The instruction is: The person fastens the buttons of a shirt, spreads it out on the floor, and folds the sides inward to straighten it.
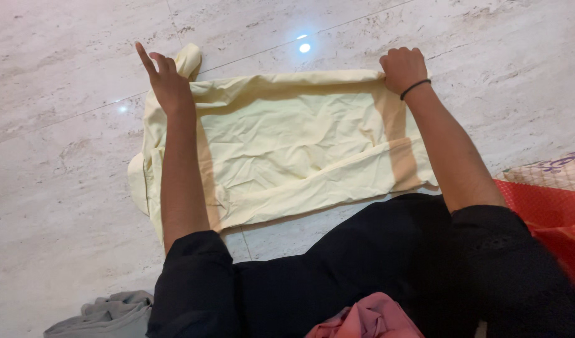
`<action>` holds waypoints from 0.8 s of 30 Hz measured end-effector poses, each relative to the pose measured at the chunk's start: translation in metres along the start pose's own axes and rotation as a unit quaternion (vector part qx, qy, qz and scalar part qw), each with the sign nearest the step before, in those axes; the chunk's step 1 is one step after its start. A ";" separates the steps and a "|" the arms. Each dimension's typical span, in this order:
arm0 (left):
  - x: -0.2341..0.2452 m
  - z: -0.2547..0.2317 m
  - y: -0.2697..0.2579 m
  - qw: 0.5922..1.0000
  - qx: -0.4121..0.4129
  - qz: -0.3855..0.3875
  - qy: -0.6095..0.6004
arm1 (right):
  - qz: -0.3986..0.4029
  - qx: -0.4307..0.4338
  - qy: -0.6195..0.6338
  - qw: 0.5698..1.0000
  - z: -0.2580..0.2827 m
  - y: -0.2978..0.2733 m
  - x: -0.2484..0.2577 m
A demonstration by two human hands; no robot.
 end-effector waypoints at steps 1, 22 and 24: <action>0.010 0.010 -0.013 0.999 -0.002 -0.016 0.045 | -0.005 0.000 -0.001 1.000 0.001 -0.008 0.005; -0.067 0.044 -0.243 0.640 0.302 -0.073 -0.703 | -0.185 -0.049 0.188 0.963 0.050 -0.150 0.042; -0.070 0.038 -0.245 0.570 0.325 -0.105 -0.747 | -0.186 -0.077 0.182 0.963 0.053 -0.154 0.041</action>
Point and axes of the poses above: each hand's wrist, its own y-axis towards the middle knuckle, its own x-axis out of the back of the hand, z = x × y, the point moved 9 cm from there along y, towards the middle knuckle, and after that the axes turned 2 degrees about y, right-handed, at the moved point
